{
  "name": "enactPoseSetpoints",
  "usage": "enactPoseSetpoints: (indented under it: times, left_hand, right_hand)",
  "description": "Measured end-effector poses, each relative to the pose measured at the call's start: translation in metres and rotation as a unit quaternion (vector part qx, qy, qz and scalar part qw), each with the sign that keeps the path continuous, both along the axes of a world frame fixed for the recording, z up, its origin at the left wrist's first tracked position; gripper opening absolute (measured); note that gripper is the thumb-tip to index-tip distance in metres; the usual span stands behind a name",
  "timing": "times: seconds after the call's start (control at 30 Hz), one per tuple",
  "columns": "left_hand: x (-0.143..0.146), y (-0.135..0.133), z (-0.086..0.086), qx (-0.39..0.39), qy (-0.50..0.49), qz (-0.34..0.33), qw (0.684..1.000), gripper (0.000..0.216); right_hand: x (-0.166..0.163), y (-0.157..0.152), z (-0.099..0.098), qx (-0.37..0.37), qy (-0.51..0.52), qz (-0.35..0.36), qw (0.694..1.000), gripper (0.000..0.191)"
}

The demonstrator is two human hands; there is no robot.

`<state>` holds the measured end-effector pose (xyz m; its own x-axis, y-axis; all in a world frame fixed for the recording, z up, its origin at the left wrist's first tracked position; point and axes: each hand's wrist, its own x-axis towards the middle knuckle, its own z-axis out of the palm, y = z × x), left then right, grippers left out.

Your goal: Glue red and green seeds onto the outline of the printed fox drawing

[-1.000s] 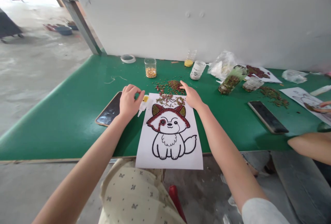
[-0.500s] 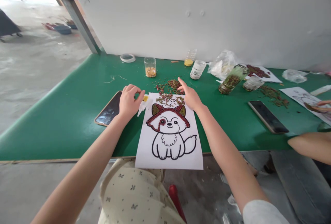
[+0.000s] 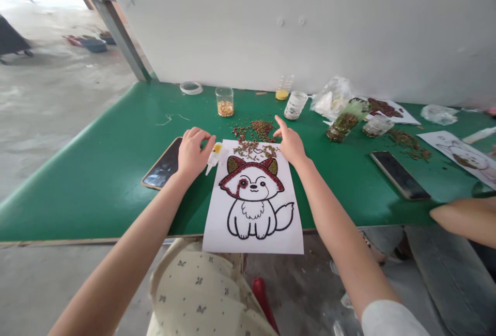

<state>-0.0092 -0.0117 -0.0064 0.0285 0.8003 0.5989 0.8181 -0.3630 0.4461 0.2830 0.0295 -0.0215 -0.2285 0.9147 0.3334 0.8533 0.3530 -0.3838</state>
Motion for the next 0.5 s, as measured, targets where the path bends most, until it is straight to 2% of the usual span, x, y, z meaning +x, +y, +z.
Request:
enactPoseSetpoints:
  times: [0.27,0.5]
  left_hand:
    - [0.0004,-0.0004,0.0008,-0.002,0.001,0.001,1.0,0.019]
    - [0.0,-0.0001,-0.0001,-0.003,-0.004,-0.003,1.0,0.019]
  right_hand:
    - [0.0015,0.0009,-0.0052,-0.018,-0.004,0.026,0.999,0.09]
    - [0.003,-0.0017,-0.0017,0.005,0.018,0.027,0.999,0.082]
